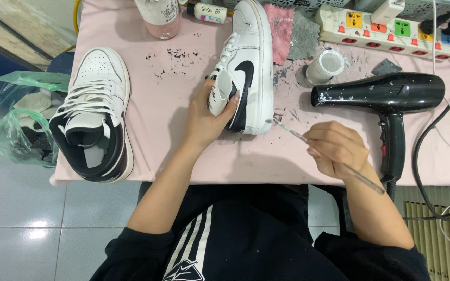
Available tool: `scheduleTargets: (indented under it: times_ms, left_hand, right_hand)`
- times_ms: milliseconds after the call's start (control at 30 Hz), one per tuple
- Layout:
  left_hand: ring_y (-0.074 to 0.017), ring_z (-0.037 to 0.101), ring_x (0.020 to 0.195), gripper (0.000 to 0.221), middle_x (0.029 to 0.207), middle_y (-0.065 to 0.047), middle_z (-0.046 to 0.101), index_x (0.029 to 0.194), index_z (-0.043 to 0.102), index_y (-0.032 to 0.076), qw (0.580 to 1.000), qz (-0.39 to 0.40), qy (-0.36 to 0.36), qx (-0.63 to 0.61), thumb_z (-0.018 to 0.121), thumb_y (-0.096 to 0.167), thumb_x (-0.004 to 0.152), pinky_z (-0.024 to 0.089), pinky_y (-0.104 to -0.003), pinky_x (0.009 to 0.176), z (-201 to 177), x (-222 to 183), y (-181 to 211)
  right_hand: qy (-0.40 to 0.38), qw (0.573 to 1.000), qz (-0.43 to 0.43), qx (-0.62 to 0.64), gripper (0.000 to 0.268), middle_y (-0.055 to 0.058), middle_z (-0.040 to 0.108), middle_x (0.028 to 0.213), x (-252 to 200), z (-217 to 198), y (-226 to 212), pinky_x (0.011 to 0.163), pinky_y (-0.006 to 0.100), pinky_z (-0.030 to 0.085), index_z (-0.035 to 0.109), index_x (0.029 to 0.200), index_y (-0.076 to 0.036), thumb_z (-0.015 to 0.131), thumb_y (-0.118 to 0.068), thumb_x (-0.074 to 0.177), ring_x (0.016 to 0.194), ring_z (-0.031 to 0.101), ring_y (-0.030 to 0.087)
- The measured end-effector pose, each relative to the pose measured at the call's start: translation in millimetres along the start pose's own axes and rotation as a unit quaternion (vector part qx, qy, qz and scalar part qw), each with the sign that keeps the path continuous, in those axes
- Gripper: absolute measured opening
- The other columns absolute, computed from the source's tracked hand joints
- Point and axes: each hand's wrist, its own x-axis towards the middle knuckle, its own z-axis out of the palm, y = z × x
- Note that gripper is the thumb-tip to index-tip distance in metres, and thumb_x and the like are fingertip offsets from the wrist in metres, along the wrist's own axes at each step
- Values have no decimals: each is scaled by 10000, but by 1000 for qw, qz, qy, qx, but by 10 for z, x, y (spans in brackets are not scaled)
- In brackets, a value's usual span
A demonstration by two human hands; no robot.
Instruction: The person applies white paint to the midsole of a black and white sneaker using a small brush, dries the paint with a handheld hair dryer, and continues painting the midsole.
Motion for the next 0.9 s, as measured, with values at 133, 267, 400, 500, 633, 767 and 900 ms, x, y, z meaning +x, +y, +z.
scheduleTargets:
  times_ms: [133, 267, 400, 500, 633, 767, 900]
  left_hand:
    - [-199, 717, 972, 344, 1055, -128, 722, 1151, 618, 15, 1000, -6, 1, -18, 769, 210, 910, 565, -345, 852, -10, 7, 32]
    - [-193, 716, 939, 324, 1016, -123, 727, 1117, 632, 16, 1000, -24, -3, -12, 770, 212, 898, 565, -340, 833, -17, 5, 62]
    - [-186, 714, 931, 296, 1003, -117, 725, 1084, 635, 21, 1000, -25, -3, -4, 770, 213, 904, 565, -336, 833, -15, 8, 69]
    - [-134, 718, 897, 295, 963, -66, 722, 1070, 626, 70, 991, -130, -35, -19, 753, 247, 871, 580, -310, 773, 10, 37, 57]
    - [-146, 666, 885, 262, 953, -86, 706, 1050, 626, 29, 999, -32, -5, -30, 764, 199, 905, 552, -316, 806, 1, 11, 56]
    - [-137, 660, 866, 248, 937, -80, 702, 1025, 630, 31, 999, -39, -7, -18, 771, 194, 904, 548, -315, 789, -14, 12, 68]
    - [-131, 657, 866, 241, 934, -76, 707, 1020, 631, 40, 999, -44, -8, -25, 773, 196, 903, 546, -313, 783, -9, 9, 74]
  right_hand:
    - [-8, 1000, 19, -14, 226, 208, 663, 820, 93, -2, 122, 636, 392, 562, 510, 983, 43, 701, 115, 886, 735, 683, 339]
    - [-16, 998, 53, -34, 218, 203, 673, 882, 177, 27, 279, 694, 398, 565, 509, 1000, 25, 679, 126, 908, 793, 675, 340]
    - [-19, 996, 74, -54, 220, 186, 687, 936, 246, 84, 468, 732, 403, 571, 513, 1005, -5, 666, 125, 915, 870, 685, 333]
    - [-5, 994, 72, -85, 235, 186, 693, 935, 263, 120, 562, 710, 411, 563, 524, 987, -12, 720, 100, 922, 861, 677, 323]
    - [-27, 999, 19, -38, 230, 195, 664, 888, 223, 103, 501, 670, 396, 551, 485, 1005, 12, 662, 127, 913, 806, 670, 337]
    - [3, 997, 57, 54, 196, 191, 640, 813, 147, 14, 308, 629, 406, 545, 470, 981, 2, 605, 124, 908, 701, 648, 308]
    - [27, 987, 136, 80, 140, 200, 670, 873, 150, -45, 351, 607, 353, 537, 460, 1031, 12, 543, 121, 1001, 731, 652, 265]
